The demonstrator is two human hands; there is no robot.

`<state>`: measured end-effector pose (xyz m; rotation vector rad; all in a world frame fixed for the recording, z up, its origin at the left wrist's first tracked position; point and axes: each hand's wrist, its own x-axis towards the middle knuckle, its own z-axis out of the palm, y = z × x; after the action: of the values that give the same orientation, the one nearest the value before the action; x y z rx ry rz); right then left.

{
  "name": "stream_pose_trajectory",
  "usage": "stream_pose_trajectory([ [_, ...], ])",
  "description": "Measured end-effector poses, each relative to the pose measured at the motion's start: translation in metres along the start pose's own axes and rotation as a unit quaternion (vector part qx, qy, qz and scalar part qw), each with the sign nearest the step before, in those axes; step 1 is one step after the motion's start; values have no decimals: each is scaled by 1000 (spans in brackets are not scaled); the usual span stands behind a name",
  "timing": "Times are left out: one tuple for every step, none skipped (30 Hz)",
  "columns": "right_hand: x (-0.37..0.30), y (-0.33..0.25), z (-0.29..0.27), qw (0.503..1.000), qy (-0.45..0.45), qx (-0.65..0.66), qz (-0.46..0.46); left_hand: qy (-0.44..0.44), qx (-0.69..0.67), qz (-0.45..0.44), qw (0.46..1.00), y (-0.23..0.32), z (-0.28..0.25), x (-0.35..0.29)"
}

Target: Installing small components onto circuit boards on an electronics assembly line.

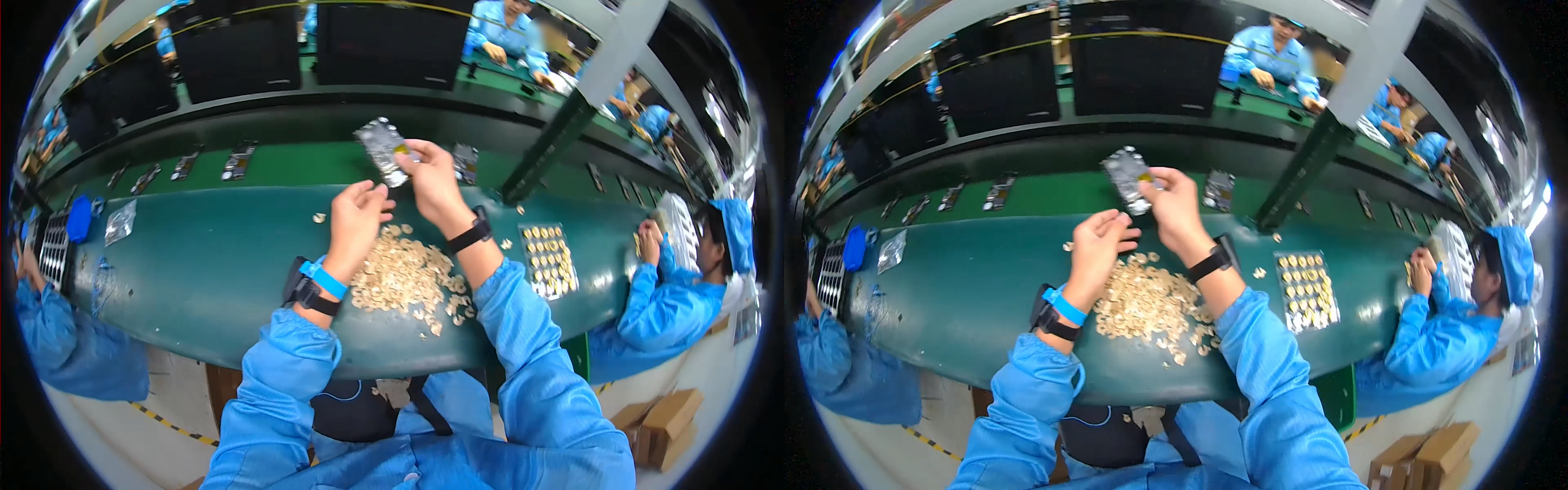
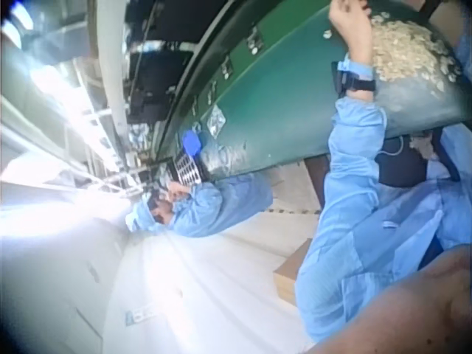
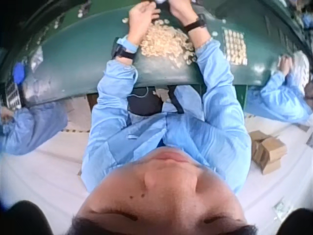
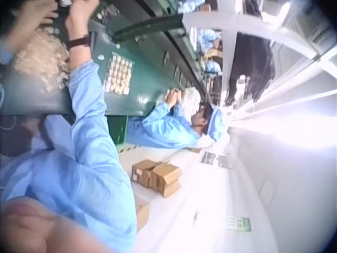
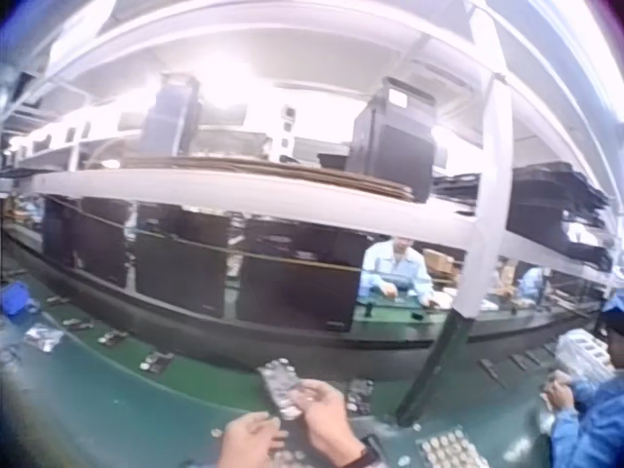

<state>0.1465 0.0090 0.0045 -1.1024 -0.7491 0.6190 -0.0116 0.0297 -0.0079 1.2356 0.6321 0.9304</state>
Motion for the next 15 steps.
stream_pose_trajectory([
  [-16, -5, 2, 999, -2, 26, 19, -33, -10, 8, 999, 4, 3, -2],
  [-32, -7, 6, 998, -4, 53, 38, -66, -21, 15, 998, 5, 5, -4],
  [-47, -15, 11, 996, -16, 60, 59, -71, -46, 45, 995, 5, 7, -8],
  [-56, -16, 9, 998, -29, 55, 30, -75, -36, 52, 995, 3, 5, -8],
  [-62, -19, 1, 1000, -25, -11, 8, -87, -34, 49, 994, 2, 4, -7],
  [-68, -23, -9, 997, -21, -78, -11, -97, -33, 46, 994, 0, 4, -7],
  [-74, -31, -26, 976, -5, -198, -86, -97, -33, 58, 993, -1, 6, -6],
  [-81, -38, -50, 937, 8, -311, -157, -98, -33, 56, 993, 0, 5, -7],
  [-91, -52, -78, 894, 56, -389, -215, -101, -5, 62, 993, 4, 9, -6],
  [-104, -66, -100, 854, 88, -456, -236, -97, 27, 69, 993, 9, 6, -6],
  [-110, -63, -135, 819, 111, -499, -260, -105, 52, 71, 991, 8, 2, -5],
  [-121, -69, -168, 779, 133, -555, -260, -109, 47, 69, 991, 8, 4, -5],
  [-131, -71, -192, 753, 156, -606, -205, -92, 98, 99, 986, 8, 4, -6],
  [-138, -73, -220, 742, 164, -631, -156, -80, 145, 128, 978, 6, 8, -7],
  [-139, -72, -233, 750, 147, -626, -154, -88, 164, 123, 975, 0, 4, -3],
])
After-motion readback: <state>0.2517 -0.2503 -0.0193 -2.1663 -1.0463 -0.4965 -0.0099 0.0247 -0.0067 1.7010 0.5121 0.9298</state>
